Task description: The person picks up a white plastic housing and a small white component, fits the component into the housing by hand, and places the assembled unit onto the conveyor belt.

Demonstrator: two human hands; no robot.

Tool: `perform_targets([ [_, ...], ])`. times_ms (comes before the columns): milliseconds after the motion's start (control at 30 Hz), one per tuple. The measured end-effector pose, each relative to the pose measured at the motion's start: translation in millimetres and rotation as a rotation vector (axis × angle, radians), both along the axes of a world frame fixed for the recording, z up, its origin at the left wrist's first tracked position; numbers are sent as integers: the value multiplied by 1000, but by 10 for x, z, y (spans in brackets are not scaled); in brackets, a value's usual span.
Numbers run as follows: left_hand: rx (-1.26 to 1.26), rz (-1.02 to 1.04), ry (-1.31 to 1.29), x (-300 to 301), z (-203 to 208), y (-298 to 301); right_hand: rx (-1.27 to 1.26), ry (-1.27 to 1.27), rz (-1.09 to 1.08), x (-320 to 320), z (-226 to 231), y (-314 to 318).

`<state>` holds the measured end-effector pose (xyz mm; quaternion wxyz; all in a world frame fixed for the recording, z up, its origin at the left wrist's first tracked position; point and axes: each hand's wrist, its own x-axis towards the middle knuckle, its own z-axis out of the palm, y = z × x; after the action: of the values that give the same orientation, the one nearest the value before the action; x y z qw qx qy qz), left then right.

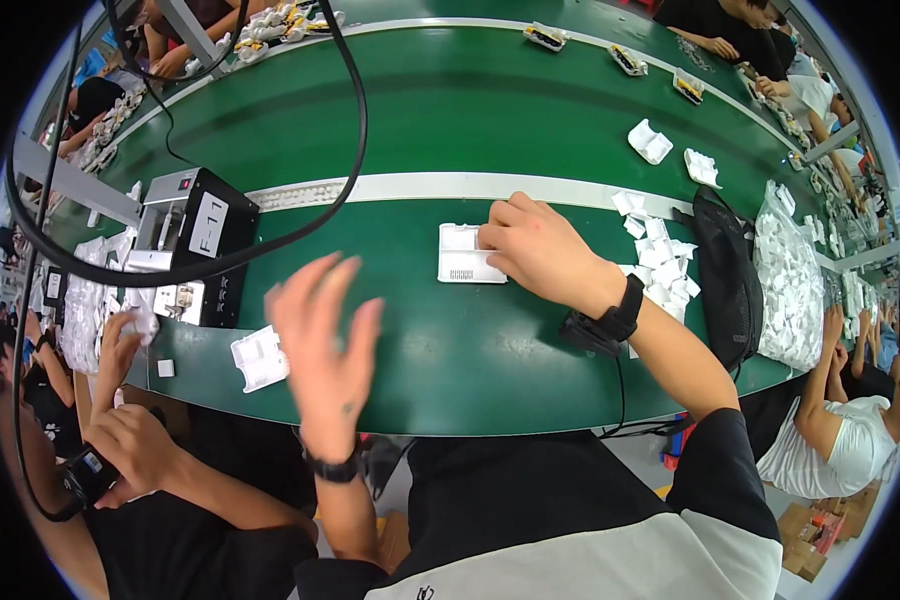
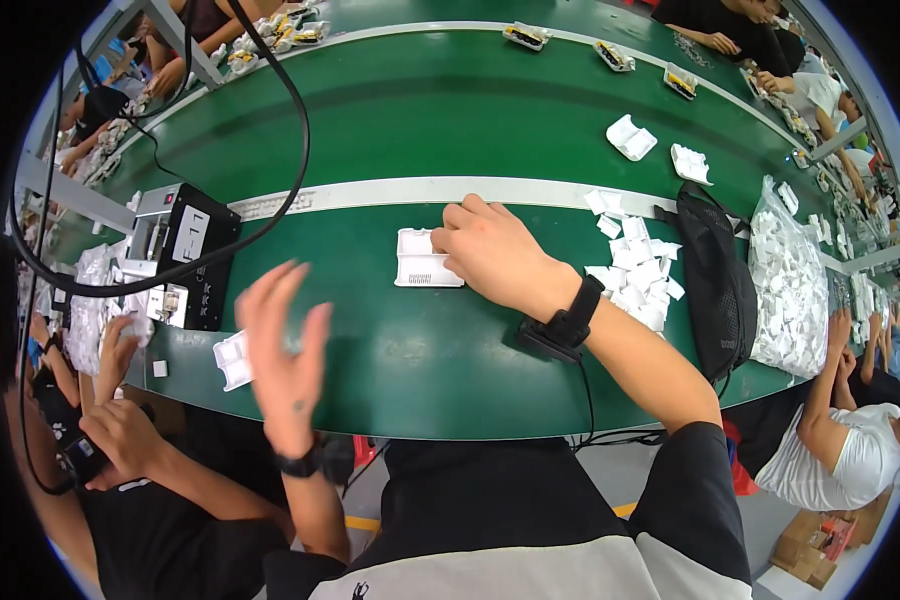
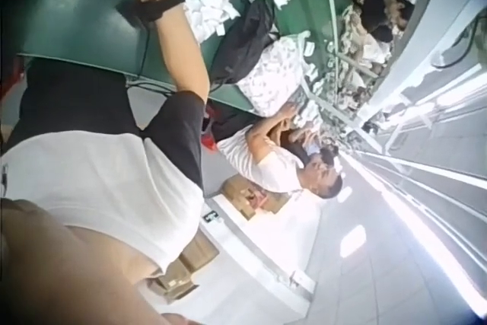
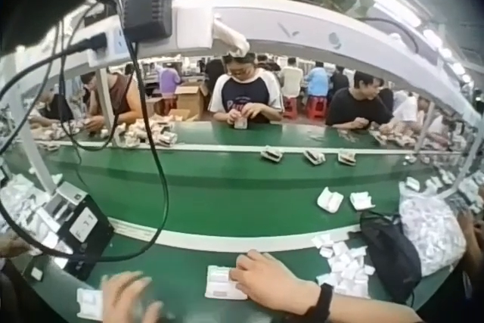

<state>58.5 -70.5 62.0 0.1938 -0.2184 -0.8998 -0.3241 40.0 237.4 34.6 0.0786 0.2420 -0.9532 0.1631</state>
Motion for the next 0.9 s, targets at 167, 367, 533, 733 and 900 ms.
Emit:
perform_targets([
  [167,-281,506,-169,398,-573,-1038,-42,73,-74,-233,-5,167],
  [367,-200,378,-348,440,-358,-717,-34,228,-400,-304,361,965],
  [533,-193,-74,-353,284,-323,3,138,-45,-599,466,372,1534],
  [733,-173,-303,-340,207,-355,543,212,23,-544,714,9,1268],
  [900,-174,-289,-260,168,-501,543,179,-63,-594,605,41,1158],
])
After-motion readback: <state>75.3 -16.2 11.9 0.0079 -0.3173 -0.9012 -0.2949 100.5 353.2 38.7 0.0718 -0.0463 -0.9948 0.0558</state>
